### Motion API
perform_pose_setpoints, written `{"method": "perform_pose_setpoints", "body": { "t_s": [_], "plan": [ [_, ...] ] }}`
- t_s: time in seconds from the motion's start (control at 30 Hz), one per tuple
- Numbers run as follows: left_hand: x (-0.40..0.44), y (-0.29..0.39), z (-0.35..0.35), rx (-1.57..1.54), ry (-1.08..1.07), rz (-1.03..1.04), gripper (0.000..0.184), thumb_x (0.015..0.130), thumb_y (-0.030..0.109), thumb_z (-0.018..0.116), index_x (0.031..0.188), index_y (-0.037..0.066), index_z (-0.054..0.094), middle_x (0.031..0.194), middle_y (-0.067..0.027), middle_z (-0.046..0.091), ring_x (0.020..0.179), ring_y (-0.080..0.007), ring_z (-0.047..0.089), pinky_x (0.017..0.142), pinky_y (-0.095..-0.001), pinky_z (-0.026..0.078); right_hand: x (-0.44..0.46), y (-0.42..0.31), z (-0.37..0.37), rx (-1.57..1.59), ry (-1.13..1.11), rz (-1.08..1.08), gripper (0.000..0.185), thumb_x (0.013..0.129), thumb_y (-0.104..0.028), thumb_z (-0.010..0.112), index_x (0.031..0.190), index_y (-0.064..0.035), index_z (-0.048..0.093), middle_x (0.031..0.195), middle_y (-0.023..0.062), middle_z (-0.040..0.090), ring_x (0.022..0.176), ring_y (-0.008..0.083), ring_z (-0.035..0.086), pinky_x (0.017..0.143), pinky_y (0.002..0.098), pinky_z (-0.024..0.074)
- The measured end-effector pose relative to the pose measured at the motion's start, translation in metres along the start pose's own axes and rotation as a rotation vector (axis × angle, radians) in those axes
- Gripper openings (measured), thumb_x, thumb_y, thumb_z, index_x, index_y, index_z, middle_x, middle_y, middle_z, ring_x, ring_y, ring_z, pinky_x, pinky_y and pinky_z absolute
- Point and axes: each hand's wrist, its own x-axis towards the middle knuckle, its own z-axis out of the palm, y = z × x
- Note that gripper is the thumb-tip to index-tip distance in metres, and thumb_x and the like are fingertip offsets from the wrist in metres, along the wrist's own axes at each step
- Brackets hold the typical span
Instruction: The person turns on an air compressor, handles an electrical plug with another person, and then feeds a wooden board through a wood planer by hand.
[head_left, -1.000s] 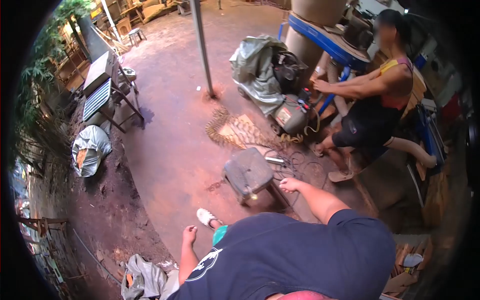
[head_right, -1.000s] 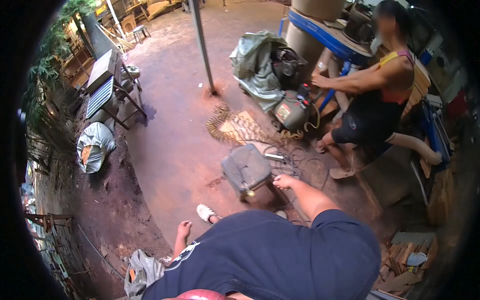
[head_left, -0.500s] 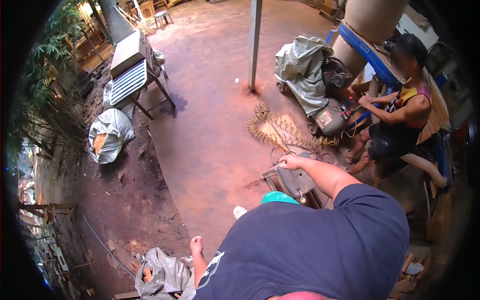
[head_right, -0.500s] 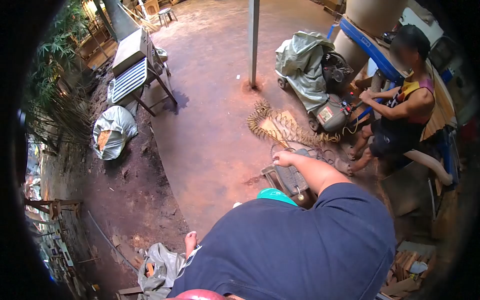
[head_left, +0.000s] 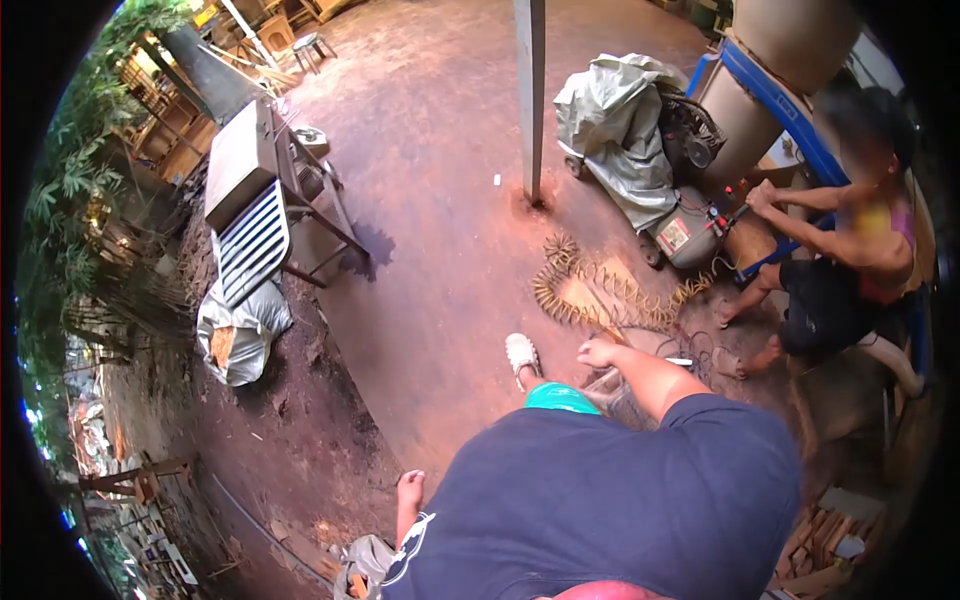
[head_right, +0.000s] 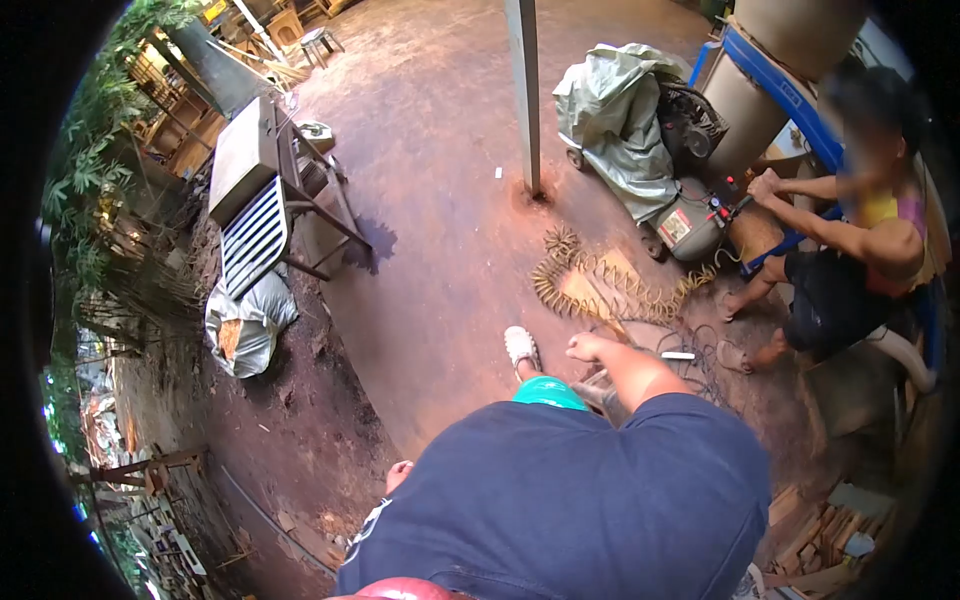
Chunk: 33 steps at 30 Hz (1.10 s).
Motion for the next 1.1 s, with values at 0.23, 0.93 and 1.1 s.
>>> {"method": "perform_pose_setpoints", "body": {
  "t_s": [0.23, 0.93, 1.1],
  "plan": [
    [0.105, 0.207, -0.011, 0.002, -0.002, 0.186, 0.029, 0.085, 0.015, 0.066, 0.111, 0.001, 0.061, 0.102, -0.0082, 0.065, 0.094, -0.0173, 0.060, 0.087, -0.0304, 0.047, 0.109, -0.118, -0.154, 0.463, 0.022, -0.121, 0.035, 0.090, -0.027, 0.060, 0.113, -0.0004, 0.059, 0.087, 0.0034, 0.064, 0.066, 0.0117, 0.059, 0.062, 0.0285, 0.0511],
    [0.560, 0.759, -0.044, 0.333, -0.451, 0.537, 0.046, 0.085, 0.024, 0.066, 0.124, 0.004, 0.054, 0.118, -0.0188, 0.061, 0.111, -0.0287, 0.059, 0.094, -0.0364, 0.046, 0.339, -0.184, -0.431, 0.155, 0.240, 0.398, 0.046, 0.082, -0.036, 0.066, 0.114, -0.0037, 0.063, 0.111, 0.0152, 0.065, 0.103, 0.0275, 0.062, 0.089, 0.0389, 0.0479],
    [0.650, 0.894, -0.033, 0.347, -0.408, 0.636, 0.043, 0.087, 0.020, 0.064, 0.124, 0.002, 0.053, 0.120, -0.0199, 0.060, 0.110, -0.0275, 0.058, 0.093, -0.0357, 0.046, 0.431, -0.223, -0.513, 0.292, 0.191, 0.329, 0.056, 0.081, -0.035, 0.069, 0.125, -0.0038, 0.054, 0.118, 0.0201, 0.061, 0.111, 0.0278, 0.058, 0.093, 0.0376, 0.0457]
  ]
}}
